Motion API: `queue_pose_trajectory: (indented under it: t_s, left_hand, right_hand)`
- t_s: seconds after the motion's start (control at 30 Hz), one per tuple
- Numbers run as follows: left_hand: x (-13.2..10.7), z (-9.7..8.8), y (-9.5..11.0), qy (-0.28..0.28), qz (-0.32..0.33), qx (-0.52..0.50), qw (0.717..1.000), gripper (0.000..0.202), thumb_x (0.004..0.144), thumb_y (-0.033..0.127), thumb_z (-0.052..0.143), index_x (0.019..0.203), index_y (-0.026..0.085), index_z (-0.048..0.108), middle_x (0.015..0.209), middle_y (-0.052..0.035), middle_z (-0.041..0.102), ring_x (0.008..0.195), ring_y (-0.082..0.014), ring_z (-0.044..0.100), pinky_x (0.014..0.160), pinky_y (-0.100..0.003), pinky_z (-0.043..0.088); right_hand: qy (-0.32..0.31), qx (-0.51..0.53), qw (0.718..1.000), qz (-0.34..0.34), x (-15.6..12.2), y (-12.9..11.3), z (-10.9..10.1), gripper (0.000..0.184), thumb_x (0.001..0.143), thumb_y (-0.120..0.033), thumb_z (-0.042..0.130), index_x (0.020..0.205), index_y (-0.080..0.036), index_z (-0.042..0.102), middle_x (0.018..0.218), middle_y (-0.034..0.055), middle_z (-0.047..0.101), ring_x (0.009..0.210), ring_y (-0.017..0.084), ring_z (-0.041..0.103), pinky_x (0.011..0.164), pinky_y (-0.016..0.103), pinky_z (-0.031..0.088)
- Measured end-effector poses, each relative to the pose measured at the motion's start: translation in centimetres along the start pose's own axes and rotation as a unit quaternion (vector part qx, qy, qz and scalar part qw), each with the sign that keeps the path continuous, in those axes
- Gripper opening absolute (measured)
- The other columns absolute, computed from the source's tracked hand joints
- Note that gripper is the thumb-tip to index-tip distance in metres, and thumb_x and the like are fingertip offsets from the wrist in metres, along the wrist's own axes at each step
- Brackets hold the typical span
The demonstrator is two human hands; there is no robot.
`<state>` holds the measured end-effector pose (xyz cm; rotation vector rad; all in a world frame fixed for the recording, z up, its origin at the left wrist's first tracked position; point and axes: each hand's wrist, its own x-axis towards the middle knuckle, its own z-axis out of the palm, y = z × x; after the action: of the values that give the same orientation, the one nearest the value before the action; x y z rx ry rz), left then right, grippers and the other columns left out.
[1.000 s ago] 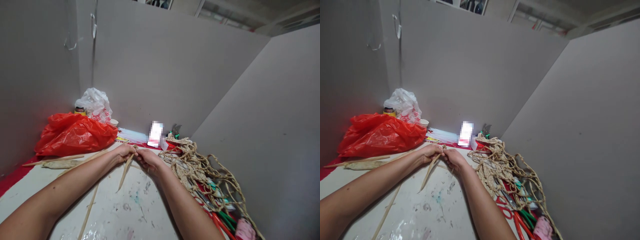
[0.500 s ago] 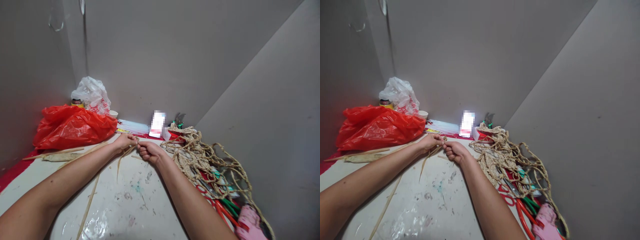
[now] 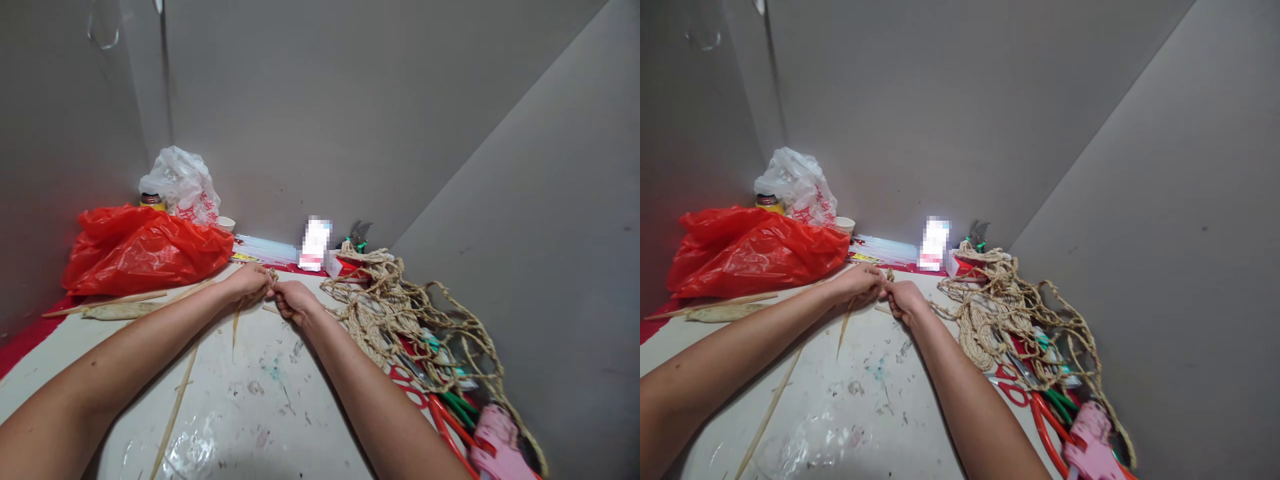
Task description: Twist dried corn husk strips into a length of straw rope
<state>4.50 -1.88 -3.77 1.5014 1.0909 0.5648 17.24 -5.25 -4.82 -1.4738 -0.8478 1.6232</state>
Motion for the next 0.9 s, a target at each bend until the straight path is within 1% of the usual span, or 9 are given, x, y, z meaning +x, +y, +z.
queue_pose_trajectory:
  t_s: [0.13, 0.23, 0.3, 0.47, 0.6, 0.67, 0.73, 0.8, 0.9]
  left_hand:
    - [-0.9, 1.3, 0.1, 0.046, 0.038, 0.1, 0.993, 0.007, 0.071, 0.013, 0.05, 0.065, 0.015, 0.054, 0.043, 0.0041, 0.047, 0.038, -0.0082, 0.039, 0.041, -0.02, 0.025]
    - [-1.5, 2.2, 0.0, 0.105, 0.104, 0.206, 0.967, 0.007, 0.068, 0.01, 0.05, 0.072, 0.015, 0.055, 0.055, 0.0018, 0.055, 0.05, -0.0101, 0.047, 0.048, -0.02, 0.031]
    - [-1.8, 2.5, 0.0, 0.114, 0.129, 0.246, 0.954, 0.01, 0.066, 0.01, 0.053, 0.074, 0.015, 0.056, 0.06, 0.0002, 0.058, 0.054, -0.0111, 0.048, 0.05, -0.021, 0.031]
    - [-1.5, 1.1, 0.7, 0.057, 0.093, 0.215, 0.97, 0.013, 0.067, 0.022, 0.055, 0.076, 0.014, 0.061, 0.053, 0.0013, 0.056, 0.05, -0.0114, 0.048, 0.049, -0.021, 0.031]
    - [-0.5, -0.3, 0.8, 0.155, 0.123, 0.151, 0.968, 0.014, 0.07, 0.025, 0.051, 0.064, 0.014, 0.058, 0.054, 0.0014, 0.053, 0.052, -0.0098, 0.046, 0.05, -0.02, 0.032]
    - [-0.1, -0.3, 0.4, 0.114, 0.082, 0.094, 0.986, 0.016, 0.071, 0.026, 0.05, 0.062, 0.014, 0.055, 0.052, 0.0015, 0.051, 0.049, -0.0092, 0.045, 0.049, -0.02, 0.033]
    - [0.0, 0.1, 0.1, 0.016, 0.017, 0.019, 1.0, 0.018, 0.072, 0.027, 0.047, 0.062, 0.014, 0.053, 0.051, 0.0006, 0.05, 0.045, -0.009, 0.044, 0.046, -0.021, 0.033]
    - [0.0, 0.3, -0.1, -0.055, -0.013, -0.031, 0.998, 0.017, 0.073, 0.027, 0.047, 0.063, 0.014, 0.052, 0.052, 0.0006, 0.05, 0.04, -0.0072, 0.04, 0.042, -0.02, 0.029]
    - [-0.1, 0.1, -0.2, -0.083, -0.008, -0.034, 0.996, 0.015, 0.07, 0.029, 0.052, 0.064, 0.015, 0.051, 0.051, 0.005, 0.044, 0.037, -0.0042, 0.027, 0.038, -0.02, 0.016]
  right_hand:
    - [-0.014, 0.017, 1.0, 0.013, -0.2, -0.1, -0.2, 0.032, 0.08, -0.021, 0.054, 0.054, -0.019, 0.035, 0.034, -0.0108, 0.029, 0.028, 0.001, 0.018, 0.028, 0.013, 0.012]
    - [-0.038, 0.037, 0.998, 0.018, -0.2, -0.1, -0.5, 0.034, 0.082, -0.023, 0.052, 0.055, -0.02, 0.031, 0.035, -0.0113, 0.027, 0.029, 0.001, 0.017, 0.028, 0.013, 0.013]
    - [-0.047, 0.045, 0.998, 0.019, 0.0, 0.1, -0.7, 0.033, 0.081, -0.021, 0.053, 0.055, -0.02, 0.032, 0.035, -0.0115, 0.028, 0.029, 0.001, 0.017, 0.029, 0.012, 0.013]
    - [-0.075, 0.059, 0.995, 0.017, 0.2, 0.0, -1.4, 0.025, 0.078, -0.012, 0.051, 0.058, -0.018, 0.037, 0.037, -0.0121, 0.026, 0.031, 0.001, 0.015, 0.03, 0.011, 0.012]
    - [-0.109, 0.053, 0.993, 0.006, -0.1, -0.4, -1.9, 0.014, 0.077, -0.012, 0.05, 0.064, -0.015, 0.046, 0.038, -0.0131, 0.023, 0.033, 0.001, 0.012, 0.031, 0.011, 0.009]
    - [-0.125, 0.045, 0.991, -0.003, -0.1, -0.6, -2.1, 0.013, 0.076, -0.014, 0.052, 0.065, -0.014, 0.047, 0.039, -0.0131, 0.023, 0.034, 0.001, 0.011, 0.031, 0.011, 0.009]
    - [-0.143, 0.031, 0.989, -0.01, 0.0, -0.6, -2.2, 0.013, 0.075, -0.016, 0.054, 0.063, -0.014, 0.048, 0.039, -0.0128, 0.024, 0.034, 0.001, 0.011, 0.032, 0.012, 0.008]
    - [-0.157, 0.015, 0.987, -0.014, 0.2, -0.6, -2.4, 0.013, 0.074, -0.018, 0.055, 0.064, -0.013, 0.05, 0.039, -0.0125, 0.024, 0.035, 0.001, 0.011, 0.032, 0.013, 0.008]
    - [-0.167, -0.01, 0.986, -0.016, 0.3, -0.6, -2.8, 0.012, 0.074, -0.021, 0.056, 0.067, -0.012, 0.053, 0.041, -0.0127, 0.024, 0.036, 0.001, 0.012, 0.033, 0.013, 0.008]
